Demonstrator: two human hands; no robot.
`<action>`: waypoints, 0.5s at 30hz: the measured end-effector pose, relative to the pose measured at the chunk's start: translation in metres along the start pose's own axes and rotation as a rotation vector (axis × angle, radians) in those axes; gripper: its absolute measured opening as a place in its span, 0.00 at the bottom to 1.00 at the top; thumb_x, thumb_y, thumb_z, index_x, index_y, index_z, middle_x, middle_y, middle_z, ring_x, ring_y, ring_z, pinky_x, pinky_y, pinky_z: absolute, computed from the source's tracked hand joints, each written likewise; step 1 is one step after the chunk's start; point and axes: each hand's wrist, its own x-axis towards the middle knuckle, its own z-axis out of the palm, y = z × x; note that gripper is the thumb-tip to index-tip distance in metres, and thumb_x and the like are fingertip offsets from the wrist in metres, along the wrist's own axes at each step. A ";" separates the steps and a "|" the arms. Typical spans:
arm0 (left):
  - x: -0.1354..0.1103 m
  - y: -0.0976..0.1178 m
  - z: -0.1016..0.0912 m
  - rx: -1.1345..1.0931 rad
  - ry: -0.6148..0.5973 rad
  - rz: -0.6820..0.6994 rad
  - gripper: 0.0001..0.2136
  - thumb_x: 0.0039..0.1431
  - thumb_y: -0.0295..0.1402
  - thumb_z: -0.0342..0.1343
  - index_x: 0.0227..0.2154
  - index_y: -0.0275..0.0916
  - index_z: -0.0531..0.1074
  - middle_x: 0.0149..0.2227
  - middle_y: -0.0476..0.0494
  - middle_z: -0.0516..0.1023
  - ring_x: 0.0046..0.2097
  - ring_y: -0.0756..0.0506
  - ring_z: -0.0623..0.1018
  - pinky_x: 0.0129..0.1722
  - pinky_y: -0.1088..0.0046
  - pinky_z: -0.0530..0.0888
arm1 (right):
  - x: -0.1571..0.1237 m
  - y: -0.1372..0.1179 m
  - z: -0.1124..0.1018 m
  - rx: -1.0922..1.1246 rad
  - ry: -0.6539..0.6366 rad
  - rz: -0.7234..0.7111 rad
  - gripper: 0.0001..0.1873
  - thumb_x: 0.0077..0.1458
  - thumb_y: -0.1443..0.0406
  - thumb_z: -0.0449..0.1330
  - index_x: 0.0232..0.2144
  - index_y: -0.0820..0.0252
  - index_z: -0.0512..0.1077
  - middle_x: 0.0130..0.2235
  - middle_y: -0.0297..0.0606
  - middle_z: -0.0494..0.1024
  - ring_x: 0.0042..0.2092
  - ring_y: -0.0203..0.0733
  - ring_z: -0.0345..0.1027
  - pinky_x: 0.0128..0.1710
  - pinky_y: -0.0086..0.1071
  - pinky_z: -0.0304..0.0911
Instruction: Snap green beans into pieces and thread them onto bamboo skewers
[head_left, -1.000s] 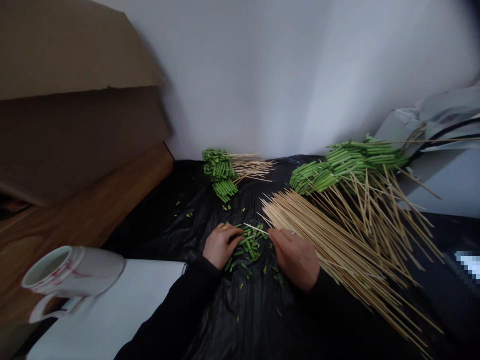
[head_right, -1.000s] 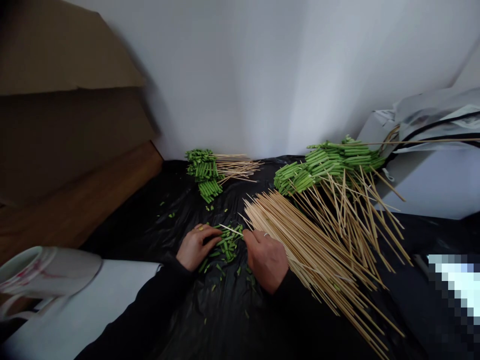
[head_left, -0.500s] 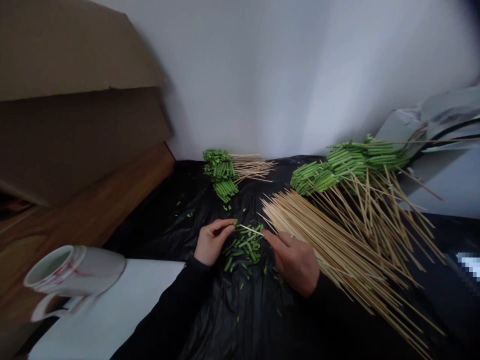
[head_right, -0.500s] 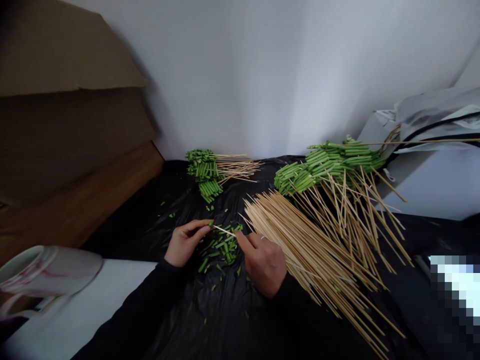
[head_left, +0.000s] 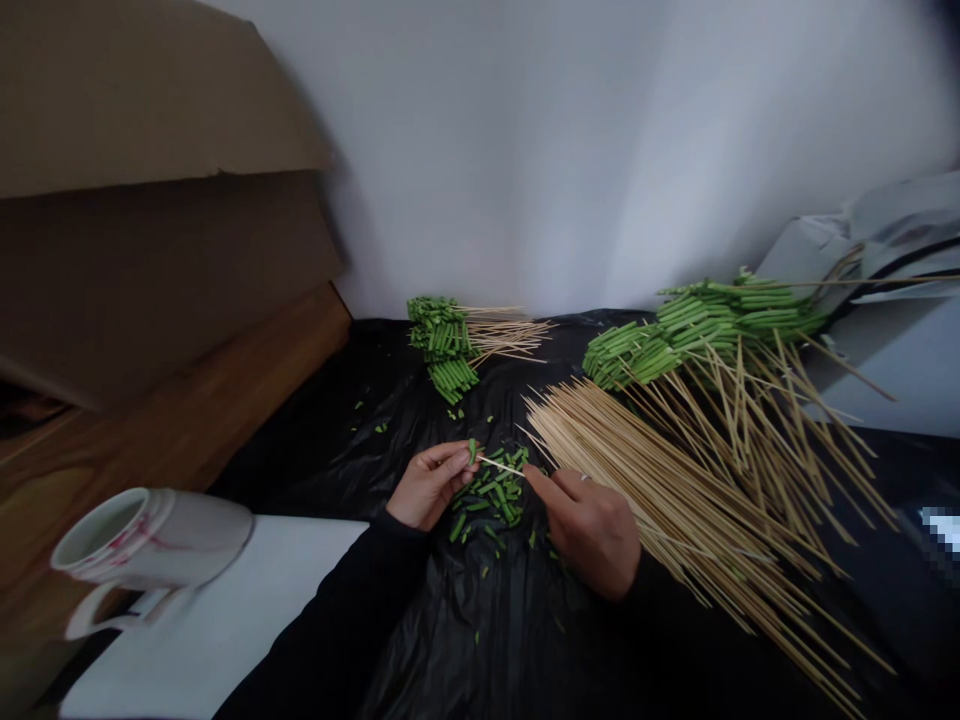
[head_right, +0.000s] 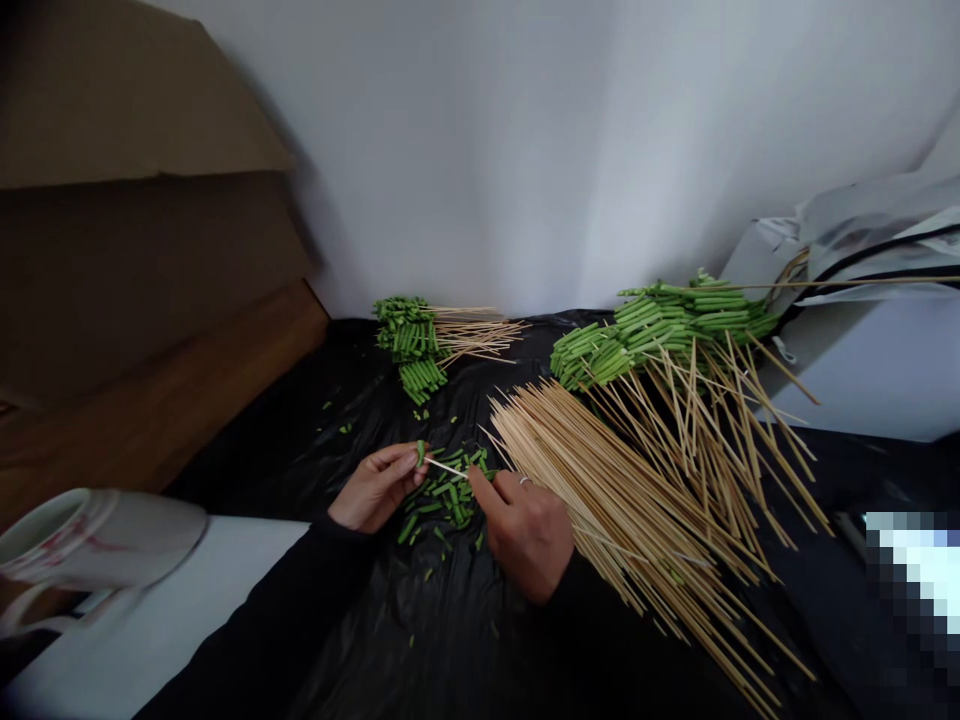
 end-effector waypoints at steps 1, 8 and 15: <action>0.000 0.000 0.000 -0.001 0.002 0.000 0.15 0.35 0.32 0.73 0.30 0.33 0.81 0.27 0.43 0.81 0.28 0.53 0.76 0.29 0.82 0.73 | 0.000 0.000 0.000 0.000 -0.010 0.004 0.19 0.60 0.72 0.50 0.51 0.59 0.71 0.27 0.34 0.70 0.27 0.36 0.62 0.26 0.34 0.49; 0.000 -0.001 -0.001 -0.022 0.032 -0.007 0.14 0.33 0.29 0.74 0.27 0.33 0.81 0.26 0.44 0.81 0.28 0.53 0.77 0.30 0.80 0.73 | 0.000 -0.001 -0.001 -0.004 -0.025 0.012 0.19 0.59 0.72 0.52 0.51 0.58 0.72 0.28 0.34 0.71 0.27 0.35 0.61 0.25 0.33 0.48; 0.001 -0.002 0.000 -0.013 0.028 -0.005 0.14 0.31 0.29 0.74 0.26 0.35 0.81 0.25 0.46 0.80 0.27 0.53 0.77 0.29 0.80 0.73 | 0.000 -0.001 -0.002 -0.011 -0.036 0.013 0.19 0.59 0.72 0.52 0.51 0.58 0.72 0.28 0.34 0.71 0.26 0.36 0.61 0.26 0.35 0.47</action>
